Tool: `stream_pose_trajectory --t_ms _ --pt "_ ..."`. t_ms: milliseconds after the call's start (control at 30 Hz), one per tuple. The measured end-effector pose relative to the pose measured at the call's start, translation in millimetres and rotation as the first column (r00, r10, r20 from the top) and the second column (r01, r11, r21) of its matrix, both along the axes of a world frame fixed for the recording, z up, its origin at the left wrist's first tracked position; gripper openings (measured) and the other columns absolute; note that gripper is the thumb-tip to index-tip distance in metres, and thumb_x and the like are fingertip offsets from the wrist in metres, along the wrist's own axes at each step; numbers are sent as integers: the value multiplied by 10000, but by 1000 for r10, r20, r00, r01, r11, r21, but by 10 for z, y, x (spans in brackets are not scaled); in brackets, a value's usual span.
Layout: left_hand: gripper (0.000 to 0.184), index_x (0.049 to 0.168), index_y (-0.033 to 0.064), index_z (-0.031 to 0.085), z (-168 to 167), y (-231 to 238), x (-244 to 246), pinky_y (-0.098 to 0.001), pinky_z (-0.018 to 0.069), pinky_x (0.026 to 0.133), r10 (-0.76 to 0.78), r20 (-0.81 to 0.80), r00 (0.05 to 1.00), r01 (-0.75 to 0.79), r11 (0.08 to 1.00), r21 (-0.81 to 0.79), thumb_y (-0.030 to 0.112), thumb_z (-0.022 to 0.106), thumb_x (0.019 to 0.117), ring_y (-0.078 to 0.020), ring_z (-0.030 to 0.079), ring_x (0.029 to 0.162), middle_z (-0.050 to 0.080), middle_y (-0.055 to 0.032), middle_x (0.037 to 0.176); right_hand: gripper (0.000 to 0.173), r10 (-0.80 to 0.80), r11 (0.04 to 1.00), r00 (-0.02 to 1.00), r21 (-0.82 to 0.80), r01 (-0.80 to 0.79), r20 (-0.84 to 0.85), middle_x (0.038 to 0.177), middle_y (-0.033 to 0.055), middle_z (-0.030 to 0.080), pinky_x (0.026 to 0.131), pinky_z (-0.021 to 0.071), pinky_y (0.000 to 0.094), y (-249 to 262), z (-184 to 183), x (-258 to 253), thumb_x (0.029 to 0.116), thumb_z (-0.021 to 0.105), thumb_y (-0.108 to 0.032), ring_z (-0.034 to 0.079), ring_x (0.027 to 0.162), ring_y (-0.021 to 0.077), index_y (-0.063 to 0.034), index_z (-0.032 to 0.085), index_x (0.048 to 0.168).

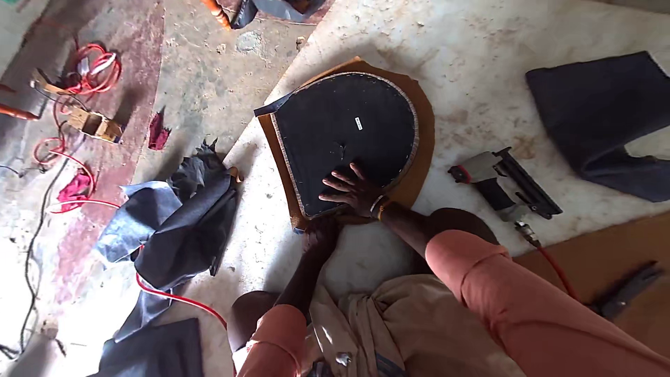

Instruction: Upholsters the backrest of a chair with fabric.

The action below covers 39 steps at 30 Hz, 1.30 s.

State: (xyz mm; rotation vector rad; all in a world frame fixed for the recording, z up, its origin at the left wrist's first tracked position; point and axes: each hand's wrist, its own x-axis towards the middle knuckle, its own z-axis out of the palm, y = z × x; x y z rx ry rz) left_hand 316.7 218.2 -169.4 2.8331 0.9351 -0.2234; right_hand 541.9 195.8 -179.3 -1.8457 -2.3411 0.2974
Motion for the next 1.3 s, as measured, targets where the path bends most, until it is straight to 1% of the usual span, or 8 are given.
stream_pose_trajectory --t_ms 200,333,500,700,867,1067,1167,1300 --pt "401 1288 168 675 232 -339 215 -500 542 997 149 17 989 -142 968 -207 371 392 1089 -277 671 1192 695 -80 1299 846 93 982 995 -163 -95 -19 1689 -159 261 1166 -28 787 -15 275 179 852 764 -253 131 1596 274 -638 370 1495" --pt "442 1324 183 643 486 -334 275 -520 584 860 199 10 980 -191 953 -236 428 351 1099 -293 725 1035 732 -93 1154 468 91 942 993 -316 -111 -77 1696 -147 249 1167 -56 783 -17 455 140 1024 348 -661 99 1601 252 -606 421 1484" --pt "368 1250 197 692 544 -116 208 -554 588 796 191 6 982 -189 978 -83 371 415 1083 -315 740 973 753 -93 1076 655 -235 893 921 -442 80 -310 1664 -114 340 1204 -174 667 -116 519 -151 1076 182 -620 122 1597 165 -291 398 1600" --pt "329 1210 300 743 134 226 106 -536 497 1025 29 200 979 -70 977 200 446 503 1038 -307 639 1215 698 -34 1297 592 -353 837 843 -539 90 -407 1476 16 604 1251 -70 622 26 651 -138 1084 322 -564 402 1496 202 -193 625 1433" --pt "369 1060 232 770 148 179 69 -533 521 961 104 223 969 -122 990 68 515 536 1019 -308 652 1153 708 -44 1221 415 -514 857 635 -369 359 -576 1239 92 726 1026 547 463 -392 897 472 1039 604 -352 705 1122 214 -127 641 1386" --pt "424 1029 249 745 -48 205 147 -509 496 938 146 241 959 -178 977 118 575 474 1032 -284 595 1203 673 -24 1205 721 -919 393 386 -105 913 -83 1402 299 563 1099 415 653 -2095 437 1512 928 700 -514 533 1313 479 11 565 1405" --pt "423 1055 239 731 -1 227 351 -504 494 937 205 249 947 -236 967 100 555 450 1048 -292 585 1229 666 -32 1219 858 -943 330 333 -89 940 17 1416 366 512 1102 390 673 -2435 127 1416 819 829 -471 487 1337 537 51 521 1426" --pt "447 1091 202 721 63 346 652 -504 493 932 313 244 918 -327 945 16 544 434 1060 -291 581 1230 655 -61 1225 752 -935 269 313 -241 932 167 1409 305 561 1084 445 612 -2236 118 1649 917 752 -376 561 1307 452 40 471 1477"
